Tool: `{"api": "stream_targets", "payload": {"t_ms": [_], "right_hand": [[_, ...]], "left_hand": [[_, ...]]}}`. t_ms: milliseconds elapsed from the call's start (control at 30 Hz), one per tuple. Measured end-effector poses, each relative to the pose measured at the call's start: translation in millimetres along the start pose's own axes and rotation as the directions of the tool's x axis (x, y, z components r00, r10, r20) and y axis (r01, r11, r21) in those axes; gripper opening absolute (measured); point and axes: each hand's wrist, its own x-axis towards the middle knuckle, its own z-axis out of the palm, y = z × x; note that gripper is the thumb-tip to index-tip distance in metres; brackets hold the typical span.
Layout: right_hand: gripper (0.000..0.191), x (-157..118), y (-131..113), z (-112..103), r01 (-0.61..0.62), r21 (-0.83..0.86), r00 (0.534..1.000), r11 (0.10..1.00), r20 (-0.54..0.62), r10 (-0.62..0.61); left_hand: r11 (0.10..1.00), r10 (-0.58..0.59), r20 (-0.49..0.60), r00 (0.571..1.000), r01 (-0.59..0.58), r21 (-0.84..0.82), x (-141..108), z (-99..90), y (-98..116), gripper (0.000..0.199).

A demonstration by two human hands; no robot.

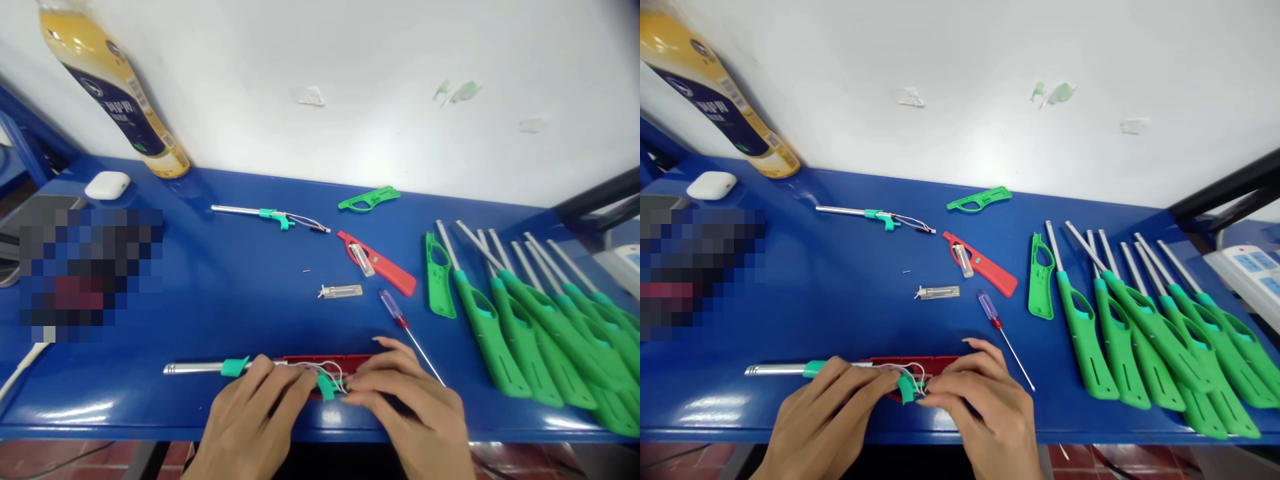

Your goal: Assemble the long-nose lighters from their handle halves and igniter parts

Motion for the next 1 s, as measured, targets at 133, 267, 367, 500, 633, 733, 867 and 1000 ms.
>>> {"api": "stream_targets", "payload": {"t_ms": [133,267,367,500,633,733,867,1000], "right_hand": [[0.012,-1.1,-0.9,-0.9,0.029,-0.025,1.000,0.999,0.005,-0.029],[0.013,-1.7,-0.9,-0.6,0.086,-0.059,0.996,0.995,0.016,-0.086],[0.012,-2.3,-0.6,0.9,0.094,-0.083,0.996,0.992,0.004,-0.094],[0.011,-4.7,0.0,3.2,0.083,-0.117,0.996,0.990,-0.012,-0.085],[0.013,-5.2,0.2,4.2,0.084,-0.100,0.996,0.991,0.009,-0.084],[0.014,-4.0,-0.7,4.5,0.095,-0.111,0.995,0.989,-0.008,-0.096],[0.016,-4.1,-2.8,4.9,0.100,-0.131,0.994,0.986,-0.026,-0.104],[0.019,-4.9,-4.5,5.6,0.089,-0.124,0.995,0.988,-0.036,-0.094]], "left_hand": [[1.000,0.014,0.007,1.000,-0.014,0.010,-0.5,0.6,-1.4,0.040],[0.999,0.005,-0.012,1.000,-0.005,0.052,3.1,-1.5,-3.2,0.046],[1.000,-0.024,-0.013,1.000,0.024,0.019,7.7,-3.3,-3.7,0.042],[0.995,-0.042,-0.019,0.999,0.040,-0.089,10.1,-2.1,-4.8,0.034],[0.992,-0.029,0.004,1.000,0.029,-0.122,8.0,0.5,-6.6,0.033],[0.989,-0.027,0.002,1.000,0.027,-0.143,7.0,0.3,-6.7,0.031],[0.988,-0.028,0.017,0.999,0.030,-0.153,8.1,-0.8,-4.7,0.031],[0.988,-0.033,0.007,0.999,0.034,-0.153,10.7,-0.5,-3.0,0.029]]}}
